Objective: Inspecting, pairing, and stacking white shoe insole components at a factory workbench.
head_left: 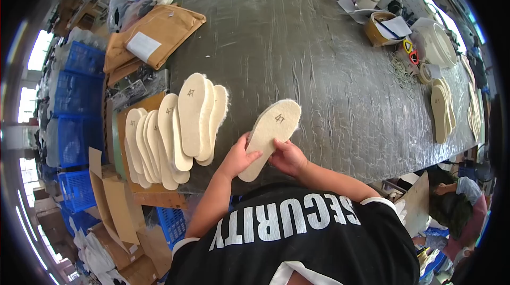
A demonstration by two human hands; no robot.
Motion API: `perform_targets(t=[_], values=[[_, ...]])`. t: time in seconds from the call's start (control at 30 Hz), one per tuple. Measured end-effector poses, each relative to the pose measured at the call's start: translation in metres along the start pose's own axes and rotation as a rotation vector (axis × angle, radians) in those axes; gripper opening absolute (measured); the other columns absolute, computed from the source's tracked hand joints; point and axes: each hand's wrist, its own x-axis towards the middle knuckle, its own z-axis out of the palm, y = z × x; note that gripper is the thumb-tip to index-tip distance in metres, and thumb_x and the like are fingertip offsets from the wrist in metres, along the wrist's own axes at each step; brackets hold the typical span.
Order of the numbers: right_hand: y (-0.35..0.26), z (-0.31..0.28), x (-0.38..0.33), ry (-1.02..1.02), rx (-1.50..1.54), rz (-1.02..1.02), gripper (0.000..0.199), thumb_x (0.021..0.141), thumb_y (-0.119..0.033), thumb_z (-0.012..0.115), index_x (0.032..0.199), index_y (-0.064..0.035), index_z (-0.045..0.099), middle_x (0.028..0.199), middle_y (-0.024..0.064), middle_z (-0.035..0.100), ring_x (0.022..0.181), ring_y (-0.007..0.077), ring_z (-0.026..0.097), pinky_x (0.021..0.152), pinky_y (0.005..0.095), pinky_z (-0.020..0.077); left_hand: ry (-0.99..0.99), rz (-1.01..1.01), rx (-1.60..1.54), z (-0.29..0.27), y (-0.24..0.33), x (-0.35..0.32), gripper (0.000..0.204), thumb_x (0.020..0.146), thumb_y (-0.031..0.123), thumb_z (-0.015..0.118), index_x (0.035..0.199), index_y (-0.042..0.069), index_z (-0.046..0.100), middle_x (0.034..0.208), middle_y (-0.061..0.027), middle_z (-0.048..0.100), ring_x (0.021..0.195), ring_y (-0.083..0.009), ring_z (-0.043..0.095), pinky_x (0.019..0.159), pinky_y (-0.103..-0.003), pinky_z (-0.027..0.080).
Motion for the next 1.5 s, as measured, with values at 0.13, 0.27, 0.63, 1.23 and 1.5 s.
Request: perform_targets(t=[0.13, 0.27, 0.63, 1.23, 1.5], values=[[-0.009, 0.015, -0.027, 0.296, -0.637, -0.222, 0.063, 0.084, -0.01, 0.07, 0.137, -0.0072, 0.036, 0.137, 0.0181, 0.041, 0.125, 0.039, 0.044, 0.107, 0.0547, 0.0325, -0.306, -0.235, -0.57, -0.019, -0.009, -0.007, 0.054, 0.088, 0.009, 0.066, 0.135, -0.005, 0.043, 0.12, -0.0129, 0.06, 0.109, -0.0197, 0.059, 0.095, -0.033, 0.047], [-0.036, 0.024, -0.04, 0.079, -1.927, -1.046, 0.07, 0.07, -0.009, 0.073, 0.133, -0.0097, 0.042, 0.137, 0.021, 0.038, 0.129, 0.0412, 0.037, 0.111, 0.0574, 0.0249, -0.518, -0.447, -1.103, -0.027, -0.04, -0.026, 0.042, 0.092, 0.01, 0.059, 0.13, -0.004, 0.047, 0.116, -0.0114, 0.062, 0.1, -0.017, 0.063, 0.087, -0.031, 0.051], [-0.022, 0.023, 0.008, -0.543, -2.472, -1.15, 0.016, 0.081, -0.019, 0.054, 0.095, -0.0146, 0.059, 0.105, 0.0038, 0.057, 0.107, 0.0238, 0.053, 0.096, 0.0483, 0.0358, 0.602, -0.065, 0.783, -0.094, -0.013, -0.013, 0.056, 0.077, 0.033, 0.077, 0.112, -0.003, 0.053, 0.113, -0.0187, 0.06, 0.097, -0.0375, 0.058, 0.085, -0.041, 0.048], [-0.062, 0.068, 0.045, -0.559, -2.659, 0.03, 0.06, 0.066, -0.042, 0.08, 0.11, -0.0065, 0.061, 0.104, 0.0105, 0.063, 0.1, 0.0254, 0.061, 0.086, 0.0382, 0.0482, 0.471, -0.36, 0.242, -0.101, -0.017, 0.019, 0.069, 0.071, 0.019, 0.082, 0.121, -0.004, 0.04, 0.116, -0.0258, 0.055, 0.108, -0.038, 0.057, 0.093, -0.041, 0.046], [-0.056, 0.07, -0.006, -0.581, -2.638, -0.537, 0.019, 0.075, -0.023, 0.067, 0.086, -0.0116, 0.056, 0.084, 0.0014, 0.063, 0.084, 0.0204, 0.062, 0.072, 0.0342, 0.0456, 0.246, -0.404, 0.117, -0.092, 0.003, 0.017, 0.069, 0.076, 0.015, 0.075, 0.13, -0.003, 0.036, 0.124, -0.0256, 0.056, 0.115, -0.0369, 0.056, 0.094, -0.042, 0.045]])
